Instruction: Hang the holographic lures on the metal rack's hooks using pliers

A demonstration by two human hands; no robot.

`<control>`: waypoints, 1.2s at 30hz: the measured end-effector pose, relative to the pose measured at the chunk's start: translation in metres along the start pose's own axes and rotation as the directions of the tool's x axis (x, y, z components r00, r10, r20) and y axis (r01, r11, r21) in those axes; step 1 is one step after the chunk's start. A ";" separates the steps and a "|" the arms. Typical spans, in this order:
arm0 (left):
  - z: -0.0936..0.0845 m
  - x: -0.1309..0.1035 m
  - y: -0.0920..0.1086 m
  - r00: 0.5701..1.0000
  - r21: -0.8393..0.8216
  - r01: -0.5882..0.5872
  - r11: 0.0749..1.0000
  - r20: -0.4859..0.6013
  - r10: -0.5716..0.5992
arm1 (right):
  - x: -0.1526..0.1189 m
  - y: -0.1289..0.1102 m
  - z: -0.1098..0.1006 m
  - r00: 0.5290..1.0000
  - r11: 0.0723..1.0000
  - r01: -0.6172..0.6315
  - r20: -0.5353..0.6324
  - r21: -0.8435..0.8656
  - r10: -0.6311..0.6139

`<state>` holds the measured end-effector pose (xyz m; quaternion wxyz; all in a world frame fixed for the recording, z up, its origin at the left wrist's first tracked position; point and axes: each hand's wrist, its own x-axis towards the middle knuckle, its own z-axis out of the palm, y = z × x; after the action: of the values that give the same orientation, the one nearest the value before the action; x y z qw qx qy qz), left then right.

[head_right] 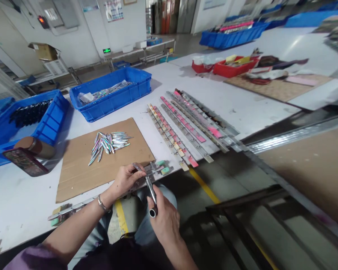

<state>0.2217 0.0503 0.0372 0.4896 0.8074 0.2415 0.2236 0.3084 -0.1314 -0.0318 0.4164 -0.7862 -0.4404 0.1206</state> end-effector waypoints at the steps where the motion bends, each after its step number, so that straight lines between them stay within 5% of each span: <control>1: 0.000 0.001 0.001 0.999 0.053 -0.038 0.998 0.010 0.037 | 0.001 -0.001 0.000 0.999 0.995 -0.051 0.013 0.083 0.050; 3: 0.001 0.002 0.003 0.992 0.187 -0.123 0.975 0.049 0.116 | 0.003 -0.002 0.001 0.977 0.904 -0.213 0.072 0.370 0.201; 5: 0.002 0.003 0.004 0.984 0.308 -0.175 0.935 0.086 0.156 | 0.007 -0.003 0.003 0.899 0.583 -0.430 0.271 0.689 0.343; 7: 0.003 0.004 0.004 0.982 0.382 -0.189 0.905 0.098 0.163 | 0.009 -0.004 0.005 0.787 0.185 -0.597 0.525 0.780 0.325; 8: 0.003 0.003 0.003 0.981 0.405 -0.192 0.894 0.097 0.167 | 0.009 -0.004 0.005 0.745 0.076 -0.642 0.597 0.763 0.297; 9: 0.003 0.003 0.002 0.980 0.424 -0.201 0.883 0.097 0.176 | 0.008 -0.004 0.005 0.732 0.061 -0.654 0.611 0.754 0.302; 10: 0.003 0.002 0.001 0.977 0.440 -0.212 0.873 0.097 0.188 | 0.007 -0.004 0.004 0.757 0.139 -0.626 0.554 0.768 0.347; 12: 0.004 0.001 0.000 0.973 0.465 -0.229 0.855 0.100 0.206 | 0.003 -0.004 0.000 0.877 0.523 -0.445 0.235 0.727 0.420; 14: 0.004 0.001 -0.001 0.970 0.480 -0.241 0.844 0.101 0.220 | 0.001 -0.002 -0.005 0.973 0.904 -0.178 -0.067 0.388 0.221; 15: 0.004 0.001 -0.002 0.969 0.485 -0.246 0.839 0.102 0.225 | 0.002 -0.002 -0.008 0.990 0.980 -0.061 -0.111 0.188 0.083; 17: 0.004 0.001 -0.002 0.967 0.490 -0.253 0.834 0.105 0.232 | 0.005 -0.001 -0.011 0.996 0.999 0.042 -0.076 -0.005 -0.042; 19: 0.004 0.001 -0.003 0.967 0.494 -0.253 0.832 0.107 0.230 | 0.009 -0.004 -0.010 0.996 0.973 -0.084 0.003 0.214 0.085; 20: 0.004 0.001 -0.003 0.968 0.497 -0.251 0.830 0.108 0.228 | 0.011 -0.006 -0.008 0.977 0.882 -0.212 0.082 0.421 0.196; 22: 0.005 0.001 -0.003 0.968 0.513 -0.249 0.821 0.112 0.223 | 0.014 -0.010 -0.002 0.891 0.533 -0.449 0.312 0.717 0.331; 24: 0.006 0.001 -0.002 0.969 0.534 -0.246 0.809 0.117 0.218 | 0.014 -0.012 0.004 0.802 0.212 -0.577 0.498 0.789 0.329; 25: 0.006 0.000 -0.002 0.970 0.542 -0.243 0.804 0.117 0.214 | 0.014 -0.012 0.005 0.783 0.153 -0.598 0.533 0.786 0.320; 27: 0.006 0.000 0.000 0.974 0.552 -0.228 0.802 0.111 0.200 | 0.011 -0.008 0.002 0.814 0.255 -0.561 0.471 0.787 0.339; 29: 0.006 0.000 0.002 0.977 0.549 -0.210 0.809 0.101 0.186 | 0.009 -0.003 -0.006 0.926 0.655 -0.371 0.215 0.659 0.309; 31: 0.006 0.000 0.004 0.979 0.536 -0.201 0.820 0.094 0.178 | 0.009 0.000 -0.015 0.998 0.974 -0.039 -0.032 0.223 0.047; 32: 0.006 0.000 0.005 0.980 0.526 -0.199 0.827 0.091 0.178 | 0.009 -0.001 -0.020 0.991 0.993 0.113 -0.066 -0.028 -0.115; 34: 0.006 -0.002 0.007 0.980 0.505 -0.197 0.840 0.084 0.179 | 0.010 -0.005 -0.026 0.942 0.863 0.300 -0.017 -0.406 -0.336; 36: 0.007 -0.003 0.008 0.982 0.493 -0.189 0.849 0.077 0.174 | 0.012 -0.010 -0.028 0.919 0.740 0.354 0.064 -0.573 -0.390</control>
<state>0.2248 0.0410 0.0410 0.2452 0.9286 0.2064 0.1869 0.3255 -0.1345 -0.0043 0.1890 -0.7739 -0.5910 -0.1267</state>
